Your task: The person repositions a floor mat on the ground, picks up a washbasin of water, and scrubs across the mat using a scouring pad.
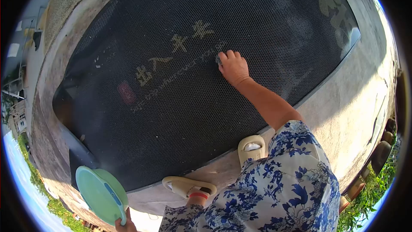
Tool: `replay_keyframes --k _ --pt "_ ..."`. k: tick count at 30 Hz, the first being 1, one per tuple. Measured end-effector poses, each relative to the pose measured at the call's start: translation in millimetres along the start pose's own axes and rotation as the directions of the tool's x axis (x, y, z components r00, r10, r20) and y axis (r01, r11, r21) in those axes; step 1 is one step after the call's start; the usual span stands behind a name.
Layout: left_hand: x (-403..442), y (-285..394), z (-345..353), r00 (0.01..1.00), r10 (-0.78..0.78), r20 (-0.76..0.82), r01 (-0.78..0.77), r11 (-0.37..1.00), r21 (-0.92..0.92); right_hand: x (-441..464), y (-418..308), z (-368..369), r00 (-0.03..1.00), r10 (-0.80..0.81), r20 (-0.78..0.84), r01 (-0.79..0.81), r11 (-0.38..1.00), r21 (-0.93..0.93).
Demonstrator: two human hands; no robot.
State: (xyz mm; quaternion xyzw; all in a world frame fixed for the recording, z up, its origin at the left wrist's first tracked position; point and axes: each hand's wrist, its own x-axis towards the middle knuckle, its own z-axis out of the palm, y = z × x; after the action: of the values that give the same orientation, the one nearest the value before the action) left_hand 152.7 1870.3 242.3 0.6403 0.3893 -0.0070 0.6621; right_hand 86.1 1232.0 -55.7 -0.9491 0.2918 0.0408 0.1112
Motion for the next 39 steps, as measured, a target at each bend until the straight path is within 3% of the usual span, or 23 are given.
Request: replay_keyframes --k 1,3,5,6,7,8,11,12,14,17,19,21,24,26,27,28,30,32,34,35,37,38,39 --pt "0 -1 0 1.0 -0.001 -0.013 0.001 1.0 0.006 -17 -29 0 0.963 -0.24 0.12 0.241 0.971 0.01" --pt "-1 0 -1 0.999 0.002 -0.036 -0.001 1.0 0.015 -44 -56 15 0.783 -0.62 0.055 0.614 0.784 0.093" --pt "-3 2 -1 0.999 0.006 -0.051 -0.005 1.0 0.025 -16 -34 24 0.647 -0.763 -0.01 0.761 0.644 0.079" --pt "-4 2 -2 0.998 0.007 -0.061 -0.005 0.999 0.035 13 -13 29 0.777 -0.614 -0.137 0.619 0.785 -0.008" --pt "-4 2 -4 0.997 0.009 -0.071 -0.006 0.999 0.038 46 8 14 0.931 -0.354 -0.089 0.352 0.935 -0.038" --pt "-5 3 -5 0.997 0.006 -0.078 -0.003 0.999 0.043 71 33 6 0.956 -0.248 -0.157 0.23 0.966 -0.121" --pt "-6 3 -11 0.994 0.012 -0.106 -0.007 0.999 0.049 127 71 -11 0.953 0.211 -0.216 -0.246 0.957 -0.152" --pt "-4 0 -11 0.994 0.016 -0.11 -0.011 0.999 0.05 132 65 -13 0.955 0.202 -0.22 -0.239 0.958 -0.157" --pt "-3 2 -14 0.992 0.02 -0.121 -0.012 0.998 0.066 133 45 -13 0.837 0.492 -0.241 -0.494 0.868 0.057" --pt "-1 -1 -16 0.991 0.02 -0.134 -0.009 0.997 0.081 82 -9 -5 0.996 -0.054 -0.073 0.049 0.996 -0.074" --pt "-1 -1 -18 0.989 0.024 -0.146 -0.01 0.996 0.094 35 -40 8 0.876 -0.478 0.07 0.482 0.873 -0.071" --pt "-2 0 -20 0.988 0.03 -0.153 -0.013 0.994 0.11 30 -37 19 0.731 -0.682 -0.016 0.682 0.731 -0.008" --pt "-4 4 -27 0.988 0.046 -0.148 -0.025 0.989 0.146 116 5 14 0.921 -0.35 -0.173 0.335 0.936 -0.111" --pt "-10 6 -27 0.985 0.041 -0.168 -0.02 0.992 0.121 159 20 5 0.965 -0.082 -0.251 0.039 0.985 -0.171" --pt "-13 7 -25 0.98 0.032 -0.195 -0.015 0.996 0.084 173 18 -2 0.947 0.097 -0.305 -0.15 0.977 -0.154" --pt "-15 8 -21 0.973 0.0 -0.231 0.002 1.0 0.008 179 11 -5 0.947 0.083 -0.311 -0.137 0.979 -0.154" --pt "-21 11 -18 0.974 -0.017 -0.227 0.007 0.999 -0.045 181 -9 -4 0.87 0.393 -0.298 -0.413 0.911 -0.004" --pt "-18 12 -35 0.978 -0.054 -0.2 0.028 0.991 -0.128 165 -31 4 0.947 0.171 -0.271 -0.174 0.985 0.013" --pt "-24 6 -29 0.977 -0.02 -0.21 -0.003 0.994 -0.11 118 -73 6 0.978 -0.199 -0.063 0.198 0.98 -0.021" --pt "-28 6 -28 0.978 0.027 -0.206 -0.044 0.996 -0.082 85 -96 13 0.938 -0.347 0.014 0.347 0.937 0.042" --pt "-25 9 -39 0.974 -0.006 -0.228 -0.021 0.993 -0.119 29 -123 29 0.703 -0.708 0.071 0.702 0.706 0.089" --pt "-22 12 -52 0.977 -0.063 -0.202 0.028 0.985 -0.171 13 -131 37 0.57 -0.819 0.074 0.815 0.574 0.076" --pt "-18 14 -68 0.978 -0.12 -0.171 0.08 0.971 -0.223 21 -132 39 0.564 -0.822 0.071 0.818 0.569 0.084"
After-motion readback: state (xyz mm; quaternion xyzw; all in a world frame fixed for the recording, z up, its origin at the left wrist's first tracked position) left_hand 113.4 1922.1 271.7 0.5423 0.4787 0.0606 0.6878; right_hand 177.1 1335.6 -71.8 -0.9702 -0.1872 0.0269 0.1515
